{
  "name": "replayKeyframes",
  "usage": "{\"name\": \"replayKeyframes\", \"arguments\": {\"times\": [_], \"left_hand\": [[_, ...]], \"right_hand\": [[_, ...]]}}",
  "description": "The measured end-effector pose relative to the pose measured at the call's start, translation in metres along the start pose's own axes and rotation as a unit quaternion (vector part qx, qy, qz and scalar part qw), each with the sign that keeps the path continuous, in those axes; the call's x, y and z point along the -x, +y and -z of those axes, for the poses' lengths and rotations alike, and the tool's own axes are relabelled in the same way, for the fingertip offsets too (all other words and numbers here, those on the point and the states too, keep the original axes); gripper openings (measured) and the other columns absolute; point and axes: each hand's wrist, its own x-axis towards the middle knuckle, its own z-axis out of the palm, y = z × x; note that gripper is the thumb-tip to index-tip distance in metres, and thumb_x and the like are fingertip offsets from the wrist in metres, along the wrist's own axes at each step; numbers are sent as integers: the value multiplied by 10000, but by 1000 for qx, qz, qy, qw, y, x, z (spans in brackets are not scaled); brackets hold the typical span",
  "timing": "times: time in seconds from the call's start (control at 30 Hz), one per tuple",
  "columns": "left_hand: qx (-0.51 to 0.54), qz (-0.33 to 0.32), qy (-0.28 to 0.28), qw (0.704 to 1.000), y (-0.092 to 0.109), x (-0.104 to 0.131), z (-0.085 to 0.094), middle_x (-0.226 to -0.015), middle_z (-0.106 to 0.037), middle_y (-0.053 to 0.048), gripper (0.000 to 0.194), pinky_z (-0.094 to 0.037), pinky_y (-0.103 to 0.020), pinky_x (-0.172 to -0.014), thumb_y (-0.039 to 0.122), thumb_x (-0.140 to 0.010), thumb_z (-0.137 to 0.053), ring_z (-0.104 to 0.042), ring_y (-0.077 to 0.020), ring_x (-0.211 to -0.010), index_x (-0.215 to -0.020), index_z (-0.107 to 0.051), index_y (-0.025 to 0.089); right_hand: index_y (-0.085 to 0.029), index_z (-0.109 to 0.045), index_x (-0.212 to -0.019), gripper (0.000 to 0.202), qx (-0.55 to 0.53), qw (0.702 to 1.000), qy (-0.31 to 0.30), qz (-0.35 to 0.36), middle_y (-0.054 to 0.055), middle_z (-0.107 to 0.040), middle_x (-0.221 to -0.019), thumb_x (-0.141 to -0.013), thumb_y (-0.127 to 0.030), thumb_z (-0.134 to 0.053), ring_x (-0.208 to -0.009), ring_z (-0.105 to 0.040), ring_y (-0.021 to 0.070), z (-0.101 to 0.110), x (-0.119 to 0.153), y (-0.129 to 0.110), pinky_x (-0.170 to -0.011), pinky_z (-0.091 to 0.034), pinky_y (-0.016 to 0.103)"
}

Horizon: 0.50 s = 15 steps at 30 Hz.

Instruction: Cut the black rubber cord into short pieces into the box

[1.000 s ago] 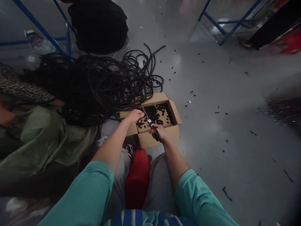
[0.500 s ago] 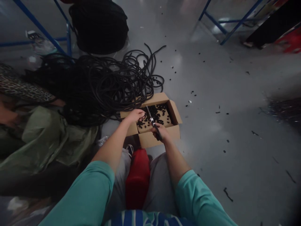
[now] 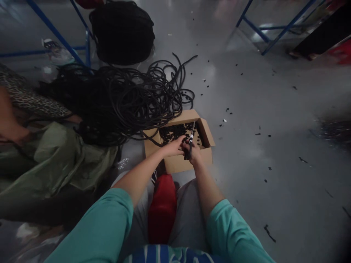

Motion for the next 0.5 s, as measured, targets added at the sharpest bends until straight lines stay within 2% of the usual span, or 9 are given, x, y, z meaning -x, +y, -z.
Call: {"name": "replayKeyframes", "arguments": {"times": [0.13,0.27,0.4,0.5], "left_hand": [[-25,-30,21,999,4,10,-6,-1340,-386,-197,857,-349,-385,-978,152,-593,-644,-429,-263,-1194,-1345,-234,121],[-38,-23,27,999,9,20,-6,-1357,-365,-196,880,-333,-381,-995,110,-592,-621,-405,-254,-1222,-1360,-191,119],[-65,-41,16,997,12,35,0,-1265,-481,-145,831,-385,-346,-933,180,-636,-625,-503,-220,-1118,-1355,-208,155],[-161,-21,-12,987,5,48,11,-1139,-577,-100,764,-417,-333,-855,302,-655,-641,-551,-225,-1030,-1325,-294,184]], "right_hand": [[-185,-512,-893,487,41,998,-51,10,-39,-556,-582,-512,-399,-728,-475,-522,98,5,7,-3,-392,-395,196],[-185,-520,-870,469,92,987,-128,-22,-59,-521,-536,-503,-375,-740,-398,-467,69,5,22,-7,-356,-362,182],[-184,-493,-858,505,74,991,-101,-37,-83,-484,-496,-460,-355,-753,-350,-426,57,-2,36,-11,-328,-334,176],[-185,-488,-911,564,51,997,-51,-28,-86,-491,-505,-438,-328,-761,-356,-445,62,-7,48,-16,-338,-356,179]]}}
